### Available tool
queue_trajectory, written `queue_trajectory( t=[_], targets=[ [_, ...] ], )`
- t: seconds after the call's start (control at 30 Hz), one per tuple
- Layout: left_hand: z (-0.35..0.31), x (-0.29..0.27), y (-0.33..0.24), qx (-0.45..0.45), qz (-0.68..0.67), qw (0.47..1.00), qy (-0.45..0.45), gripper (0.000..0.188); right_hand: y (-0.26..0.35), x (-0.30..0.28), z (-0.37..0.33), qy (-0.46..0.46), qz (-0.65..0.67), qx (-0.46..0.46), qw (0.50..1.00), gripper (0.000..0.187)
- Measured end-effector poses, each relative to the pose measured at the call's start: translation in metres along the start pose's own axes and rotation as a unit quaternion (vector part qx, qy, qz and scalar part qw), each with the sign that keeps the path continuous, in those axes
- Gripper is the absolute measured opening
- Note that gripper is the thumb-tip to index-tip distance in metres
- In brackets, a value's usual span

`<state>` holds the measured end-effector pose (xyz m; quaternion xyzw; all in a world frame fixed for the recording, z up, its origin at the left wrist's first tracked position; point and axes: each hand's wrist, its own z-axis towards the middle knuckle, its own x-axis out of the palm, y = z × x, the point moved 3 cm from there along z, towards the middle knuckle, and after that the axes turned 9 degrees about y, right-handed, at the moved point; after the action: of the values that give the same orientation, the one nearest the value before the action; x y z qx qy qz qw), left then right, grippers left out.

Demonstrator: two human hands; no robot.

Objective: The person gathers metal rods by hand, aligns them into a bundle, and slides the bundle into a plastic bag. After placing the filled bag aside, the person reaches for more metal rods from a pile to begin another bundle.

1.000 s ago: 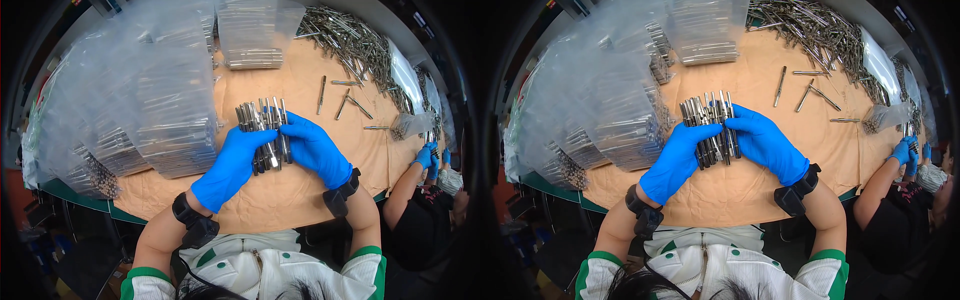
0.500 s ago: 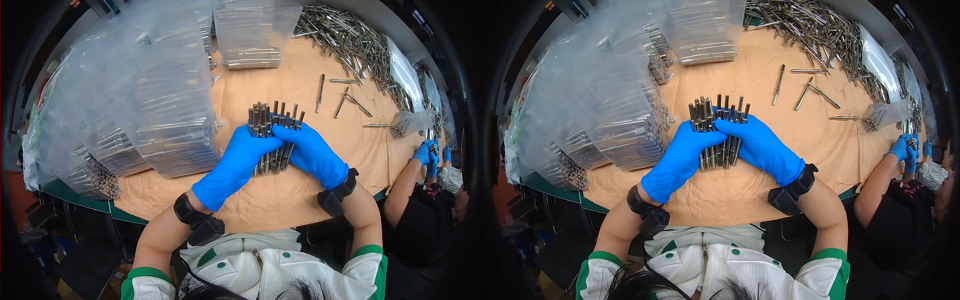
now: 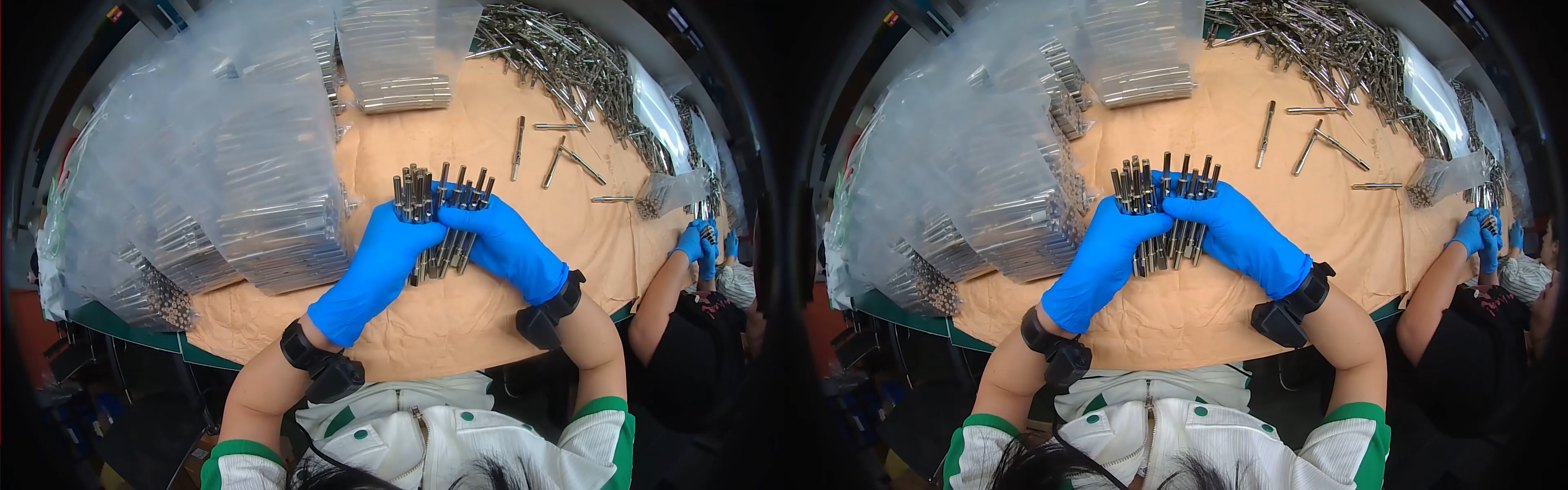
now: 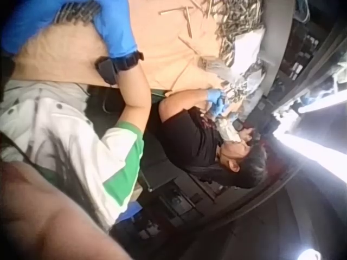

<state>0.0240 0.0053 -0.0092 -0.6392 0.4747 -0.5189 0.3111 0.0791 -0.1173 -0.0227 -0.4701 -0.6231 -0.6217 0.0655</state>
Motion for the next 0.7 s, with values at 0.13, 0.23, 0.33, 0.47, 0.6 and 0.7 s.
queue_trajectory(
  t=[0.13,0.23,0.33,0.47,0.6,0.7],
  targets=[
    [0.001,-0.003,0.003,-0.012,-0.005,1.0,-0.017,0.021,0.002,0.008,-0.001,-0.033,-0.006,-0.026,0.999,0.036],
    [0.003,-0.008,0.002,-0.034,-0.051,0.998,-0.024,0.019,0.007,0.011,-0.001,-0.04,0.051,-0.093,0.994,0.039],
    [0.003,-0.011,0.0,-0.063,-0.136,0.988,-0.03,0.019,0.015,0.0,-0.003,-0.1,0.058,-0.17,0.979,0.035],
    [0.003,-0.004,-0.003,-0.017,-0.189,0.981,-0.025,0.018,0.036,-0.009,-0.008,-0.154,-0.153,-0.313,0.925,0.029],
    [0.005,-0.007,0.0,-0.011,-0.202,0.979,-0.025,0.021,0.034,-0.012,-0.002,-0.165,-0.324,-0.246,0.898,0.025],
    [0.006,-0.008,0.002,0.013,-0.179,0.984,-0.021,0.023,0.027,-0.016,0.008,-0.157,-0.344,-0.193,0.906,0.023]
  ],
)
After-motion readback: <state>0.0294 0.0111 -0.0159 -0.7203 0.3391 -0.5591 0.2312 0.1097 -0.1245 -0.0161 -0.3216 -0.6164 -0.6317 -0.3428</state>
